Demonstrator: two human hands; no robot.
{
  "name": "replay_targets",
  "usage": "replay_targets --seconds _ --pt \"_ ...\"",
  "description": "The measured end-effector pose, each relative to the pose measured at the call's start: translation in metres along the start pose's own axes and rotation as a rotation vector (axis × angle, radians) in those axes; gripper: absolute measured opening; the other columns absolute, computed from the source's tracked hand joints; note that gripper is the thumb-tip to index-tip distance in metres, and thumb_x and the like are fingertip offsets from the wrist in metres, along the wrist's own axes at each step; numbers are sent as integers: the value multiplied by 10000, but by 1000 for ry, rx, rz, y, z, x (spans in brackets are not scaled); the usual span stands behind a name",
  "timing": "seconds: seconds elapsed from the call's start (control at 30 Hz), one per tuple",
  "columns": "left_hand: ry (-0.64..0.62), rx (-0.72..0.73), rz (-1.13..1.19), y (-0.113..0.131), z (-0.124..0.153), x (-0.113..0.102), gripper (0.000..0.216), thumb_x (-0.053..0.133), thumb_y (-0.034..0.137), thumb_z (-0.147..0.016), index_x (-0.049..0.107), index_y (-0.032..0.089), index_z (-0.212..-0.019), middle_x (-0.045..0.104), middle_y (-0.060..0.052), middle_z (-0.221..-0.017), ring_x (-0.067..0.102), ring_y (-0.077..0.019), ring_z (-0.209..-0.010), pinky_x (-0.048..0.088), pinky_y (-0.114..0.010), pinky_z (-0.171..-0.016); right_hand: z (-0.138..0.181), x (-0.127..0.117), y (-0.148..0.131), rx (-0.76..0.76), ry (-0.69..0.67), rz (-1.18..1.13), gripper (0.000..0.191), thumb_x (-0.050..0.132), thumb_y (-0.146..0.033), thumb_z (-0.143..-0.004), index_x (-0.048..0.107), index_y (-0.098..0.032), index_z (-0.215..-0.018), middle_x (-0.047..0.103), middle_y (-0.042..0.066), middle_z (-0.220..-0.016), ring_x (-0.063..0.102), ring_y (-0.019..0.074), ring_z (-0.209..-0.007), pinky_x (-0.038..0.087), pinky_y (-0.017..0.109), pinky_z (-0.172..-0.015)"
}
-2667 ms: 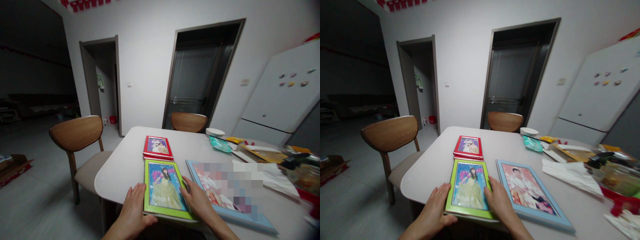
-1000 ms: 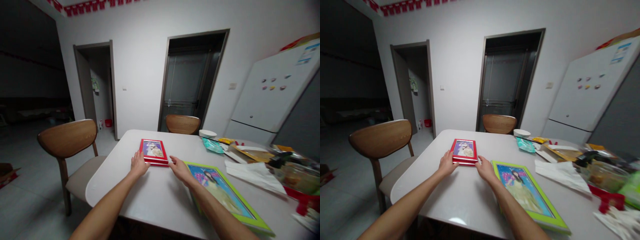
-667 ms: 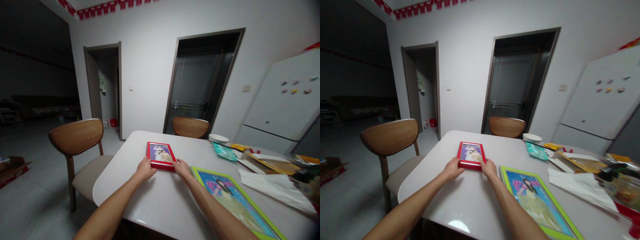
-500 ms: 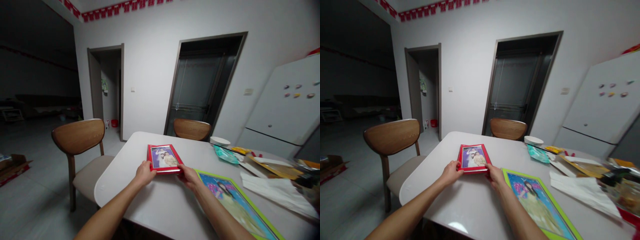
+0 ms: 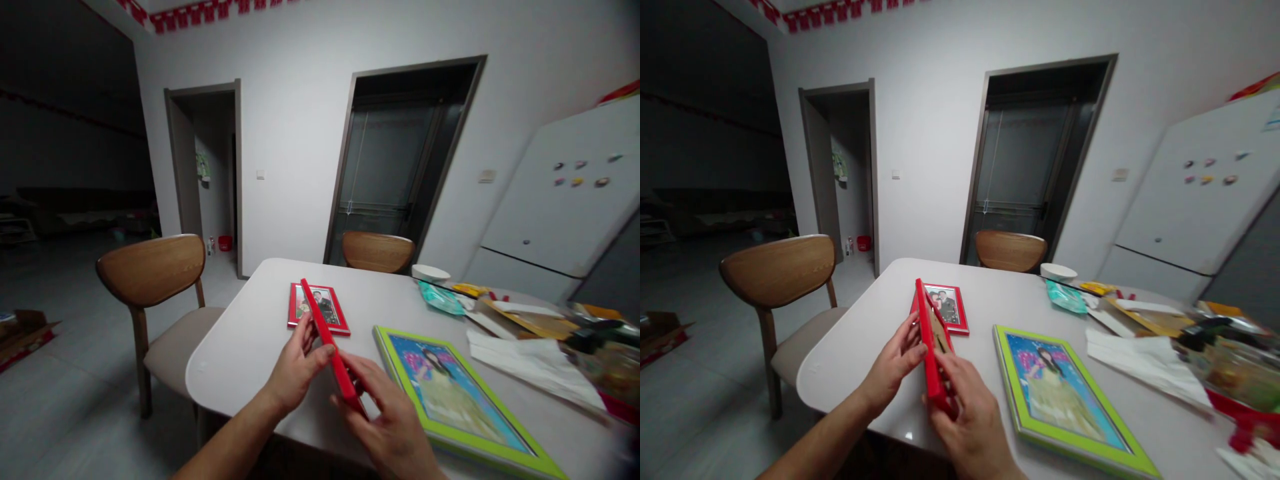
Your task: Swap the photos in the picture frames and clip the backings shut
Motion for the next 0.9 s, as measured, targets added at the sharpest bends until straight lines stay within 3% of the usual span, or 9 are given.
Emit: replay_targets --seconds 0.17,0.33,0.47,0.63,0.77,0.9 --pt "46 -99 -22 -24 31 -32 656 602 335 -671 314 139 -1226 414 -110 -1252 354 -269 -1151 306 -379 -949 29 55 -13 -203 -197 168 519 495 -92 -563 517 -138 -1080 577 114 -1019 521 213 -945 452 338 -808" --pt "107 -166 -391 -52 42 -66 574 534 277 -685 347 141 -1210 437 -78 -1239 384 -229 -1134 297 -339 -958 40 103 1 -131 -350 206 451 515 -109 -573 561 -134 -1021 575 116 -1028 512 230 -922 440 365 -815" --pt "142 -234 -752 -60 46 -83 561 479 244 -695 337 128 -1225 433 -73 -1243 380 -216 -1138 260 -326 -975 44 122 9 -55 -438 204 435 521 -124 -612 550 -157 -1044 561 94 -1069 494 233 -950 399 386 -858" --pt "126 -278 -965 -61 50 -81 592 444 254 -697 306 71 -1243 365 -110 -1289 321 -212 -1180 210 -331 -996 31 103 17 -7 -494 111 291 467 -214 -722 572 -207 -993 569 65 -1045 509 176 -940 413 312 -832" --pt "83 -272 -1087 -61 52 -72 692 495 280 -652 256 71 -1267 299 -111 -1325 258 -216 -1213 141 -351 -1019 5 61 67 141 -375 311 326 411 -229 -746 561 -137 -1021 546 118 -1065 483 196 -983 373 327 -865" --pt "55 -289 -1165 -64 54 -68 714 492 264 -631 242 78 -1274 255 -109 -1343 212 -206 -1232 100 -360 -1027 -4 50 113 236 -428 471 311 450 -176 -670 605 -117 -933 570 113 -969 506 192 -904 367 278 -823"
Point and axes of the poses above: each hand's wrist, its own z-axis away from the middle knuckle, its own x-axis out of the palm, y = z × x, the point moved 9 cm from there along -z, towards the middle knuckle
